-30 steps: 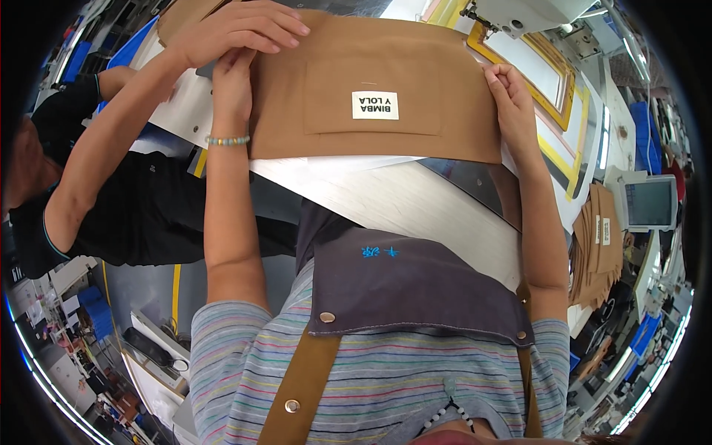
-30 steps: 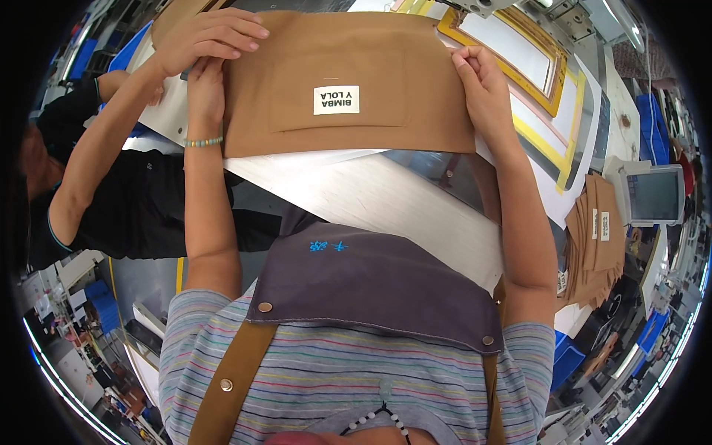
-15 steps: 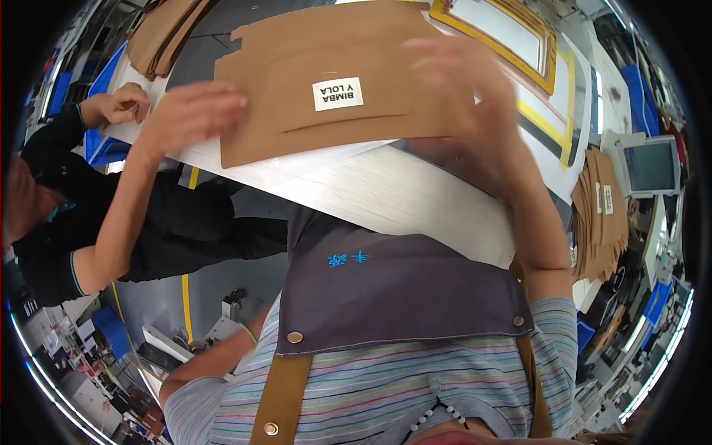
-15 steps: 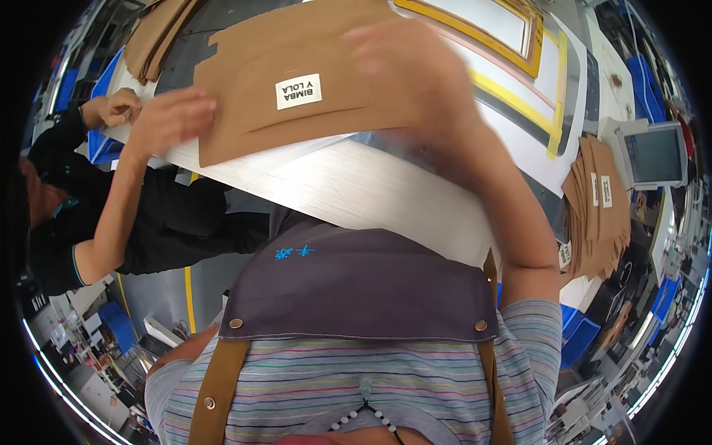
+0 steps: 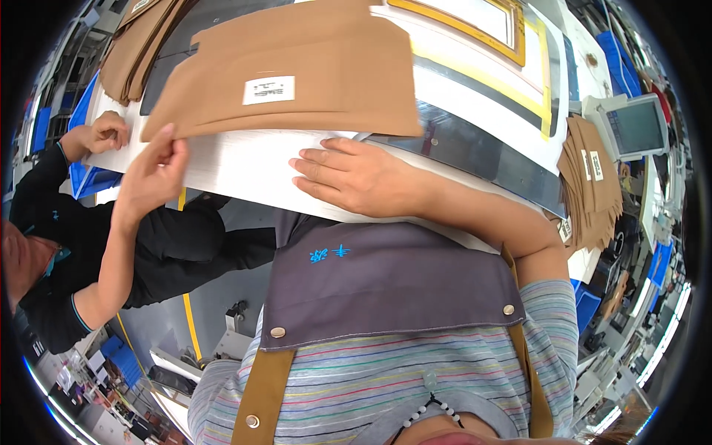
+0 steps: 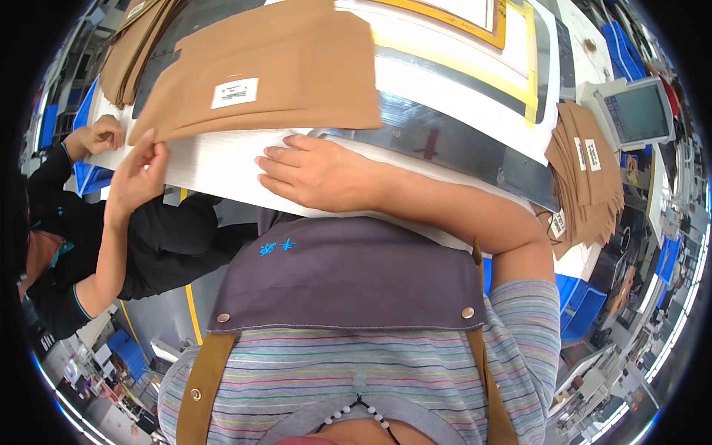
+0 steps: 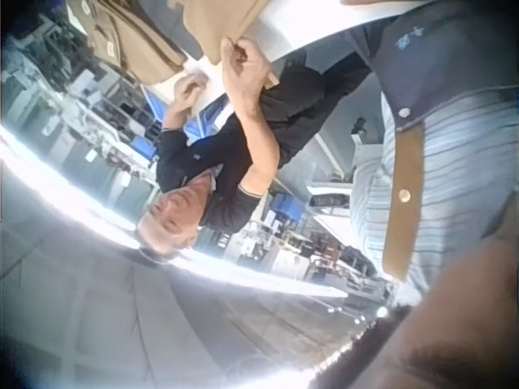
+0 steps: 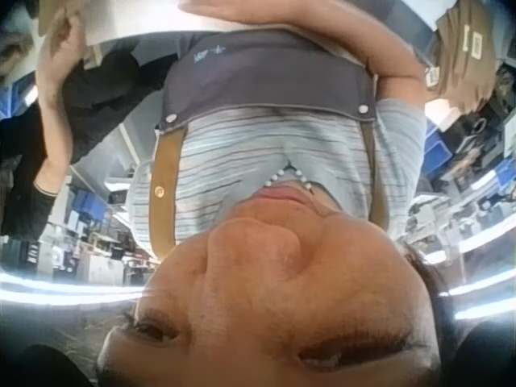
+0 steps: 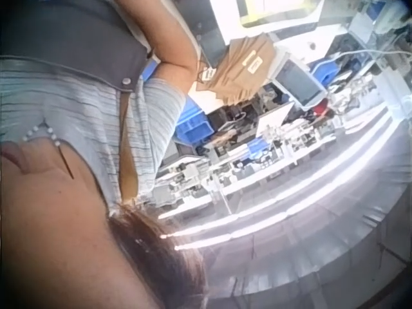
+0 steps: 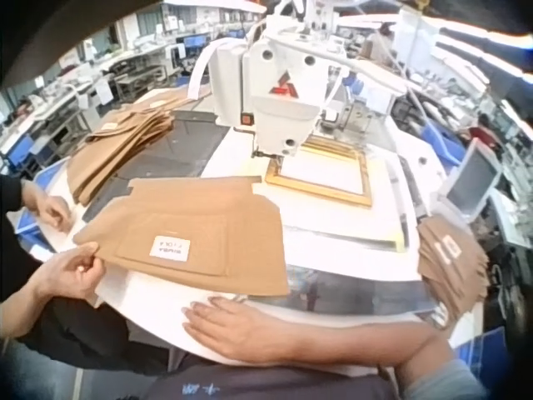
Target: Operating a specialized sewing and pressing machine to assemble and finish branded leather pouches.
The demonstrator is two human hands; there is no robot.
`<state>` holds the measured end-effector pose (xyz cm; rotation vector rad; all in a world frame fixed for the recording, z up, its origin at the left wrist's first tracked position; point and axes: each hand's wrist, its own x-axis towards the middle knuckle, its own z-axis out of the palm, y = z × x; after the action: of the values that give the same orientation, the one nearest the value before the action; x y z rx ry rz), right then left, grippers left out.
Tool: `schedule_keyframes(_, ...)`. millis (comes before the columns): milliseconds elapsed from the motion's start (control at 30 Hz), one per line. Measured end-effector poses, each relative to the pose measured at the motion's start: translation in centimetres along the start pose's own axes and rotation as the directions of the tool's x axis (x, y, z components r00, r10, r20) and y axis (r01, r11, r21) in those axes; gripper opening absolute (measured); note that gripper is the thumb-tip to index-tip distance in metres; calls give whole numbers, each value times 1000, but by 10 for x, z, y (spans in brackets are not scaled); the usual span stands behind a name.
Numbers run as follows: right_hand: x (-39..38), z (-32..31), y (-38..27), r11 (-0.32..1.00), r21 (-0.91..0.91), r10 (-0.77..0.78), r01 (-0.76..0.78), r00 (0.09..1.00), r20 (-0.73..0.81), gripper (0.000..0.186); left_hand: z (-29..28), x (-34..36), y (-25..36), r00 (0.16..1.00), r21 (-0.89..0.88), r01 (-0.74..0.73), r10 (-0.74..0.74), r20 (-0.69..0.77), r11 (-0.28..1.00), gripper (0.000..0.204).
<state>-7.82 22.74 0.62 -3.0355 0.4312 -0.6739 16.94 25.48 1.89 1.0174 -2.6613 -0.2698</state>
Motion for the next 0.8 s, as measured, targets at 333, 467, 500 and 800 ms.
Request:
schedule_keyframes(333, -2, 3, 0, 993, -91, 62, -73, 991, -118, 33, -28, 39, -26, 958, 157, -260, 233, 167, 953, 13)
schedule_keyframes(467, -2, 1, -5, 994, -91, 51, -60, 994, -98, 32, -40, 70, -33, 948, 217, -313, 287, 140, 925, 13)
schedule_keyframes(500, -2, -1, -5, 993, -109, 42, -52, 994, -98, 32, -41, 82, -35, 946, 240, -324, 306, 109, 915, 13)
schedule_keyframes(800, -2, -1, -6, 989, 87, 132, -122, 983, -126, 31, 27, 243, -31, 865, 794, -308, 502, 4, 524, 15)
